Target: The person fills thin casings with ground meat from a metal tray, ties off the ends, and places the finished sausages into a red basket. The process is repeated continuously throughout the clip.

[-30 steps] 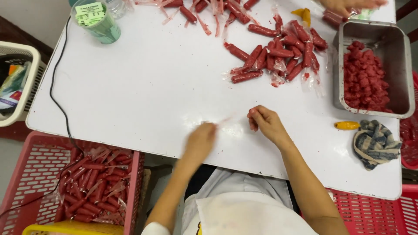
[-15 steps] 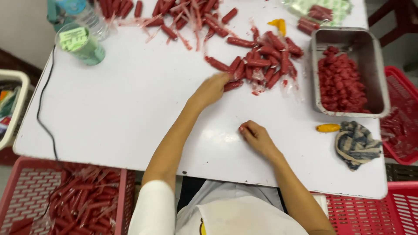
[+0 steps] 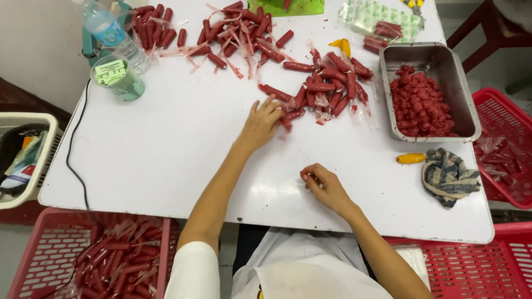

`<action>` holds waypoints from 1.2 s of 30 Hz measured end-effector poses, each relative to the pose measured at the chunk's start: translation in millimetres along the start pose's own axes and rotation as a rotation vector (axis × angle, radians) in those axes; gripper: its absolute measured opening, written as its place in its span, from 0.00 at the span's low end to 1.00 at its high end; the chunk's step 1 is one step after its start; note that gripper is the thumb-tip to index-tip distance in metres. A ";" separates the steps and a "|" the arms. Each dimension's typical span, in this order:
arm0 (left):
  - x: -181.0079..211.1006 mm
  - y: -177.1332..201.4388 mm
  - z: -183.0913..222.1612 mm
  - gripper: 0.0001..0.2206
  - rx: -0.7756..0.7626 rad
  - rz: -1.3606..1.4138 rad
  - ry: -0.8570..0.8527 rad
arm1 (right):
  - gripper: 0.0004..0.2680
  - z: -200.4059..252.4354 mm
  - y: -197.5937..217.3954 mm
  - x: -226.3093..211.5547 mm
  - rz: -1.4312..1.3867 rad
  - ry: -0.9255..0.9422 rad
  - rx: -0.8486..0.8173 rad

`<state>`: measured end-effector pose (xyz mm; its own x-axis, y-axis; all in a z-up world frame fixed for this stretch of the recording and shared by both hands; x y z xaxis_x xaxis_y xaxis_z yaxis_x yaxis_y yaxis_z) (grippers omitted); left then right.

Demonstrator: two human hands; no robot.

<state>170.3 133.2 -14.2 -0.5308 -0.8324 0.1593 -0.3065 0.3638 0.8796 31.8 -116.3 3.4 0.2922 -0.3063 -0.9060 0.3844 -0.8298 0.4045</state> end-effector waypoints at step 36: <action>146.2 31.1 23.7 0.11 -0.445 0.803 0.369 | 0.09 -20.6 37.4 -6.5 1.162 0.435 0.064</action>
<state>64.4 32.7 25.8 -0.1482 -0.5131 0.8454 0.4013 0.7501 0.5256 62.3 -135.8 27.0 0.7013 -0.7048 0.1067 -0.3362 -0.1949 0.9214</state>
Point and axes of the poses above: each hand's wrist, its own z-axis away from the middle knuckle, its own y-axis out of the back of the hand, x = y × z, the point moved 2 cm from there along -z, towards the middle knuckle, and after that the axes turned 3 degrees about -x, right-handed, at the moved point
